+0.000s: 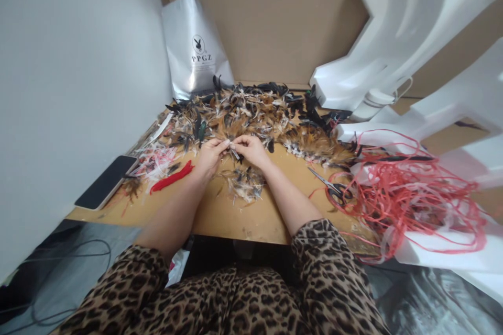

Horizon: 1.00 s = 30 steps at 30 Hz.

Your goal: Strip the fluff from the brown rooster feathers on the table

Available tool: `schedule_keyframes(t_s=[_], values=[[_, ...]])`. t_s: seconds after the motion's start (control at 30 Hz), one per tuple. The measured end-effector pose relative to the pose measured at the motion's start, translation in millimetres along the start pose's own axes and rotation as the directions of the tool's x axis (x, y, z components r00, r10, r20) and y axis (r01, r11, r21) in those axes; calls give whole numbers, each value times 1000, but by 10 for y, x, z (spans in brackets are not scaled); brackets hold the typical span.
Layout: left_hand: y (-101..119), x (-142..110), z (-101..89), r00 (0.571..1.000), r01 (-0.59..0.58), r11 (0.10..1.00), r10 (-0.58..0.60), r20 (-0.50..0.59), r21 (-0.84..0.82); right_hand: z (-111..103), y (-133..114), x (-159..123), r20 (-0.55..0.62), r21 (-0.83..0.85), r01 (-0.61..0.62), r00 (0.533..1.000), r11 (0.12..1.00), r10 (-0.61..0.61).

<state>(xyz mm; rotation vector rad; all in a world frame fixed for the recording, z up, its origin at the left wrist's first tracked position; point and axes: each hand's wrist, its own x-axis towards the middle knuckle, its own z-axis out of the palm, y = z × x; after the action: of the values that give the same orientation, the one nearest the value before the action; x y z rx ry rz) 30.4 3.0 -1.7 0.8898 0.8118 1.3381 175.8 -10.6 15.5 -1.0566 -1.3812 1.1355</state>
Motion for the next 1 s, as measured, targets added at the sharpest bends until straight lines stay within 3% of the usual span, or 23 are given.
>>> schedule_keyframes(t_s=[0.2, 0.47, 0.73, 0.83, 1.0], values=[[20, -38, 17, 980, 174, 975, -158, 121, -141, -6, 95, -1, 64, 132, -56, 997, 990, 48], [34, -70, 82, 997, -79, 995, 81, -17, 68, -30, 70, 15, 48, 102, -7, 999, 995, 2], [51, -80, 80, 996, -92, 991, 90, 21, 93, -67, 100, 41, -3, -12, 102, 995, 995, -102], [65, -74, 63, 998, -22, 1000, 23, 62, -6, -81, 121, 35, 15, -24, 105, 994, 994, -104], [84, -64, 33, 972, 209, 961, -183, 147, -183, -35, 118, 0, 98, 95, -35, 995, 995, 26]])
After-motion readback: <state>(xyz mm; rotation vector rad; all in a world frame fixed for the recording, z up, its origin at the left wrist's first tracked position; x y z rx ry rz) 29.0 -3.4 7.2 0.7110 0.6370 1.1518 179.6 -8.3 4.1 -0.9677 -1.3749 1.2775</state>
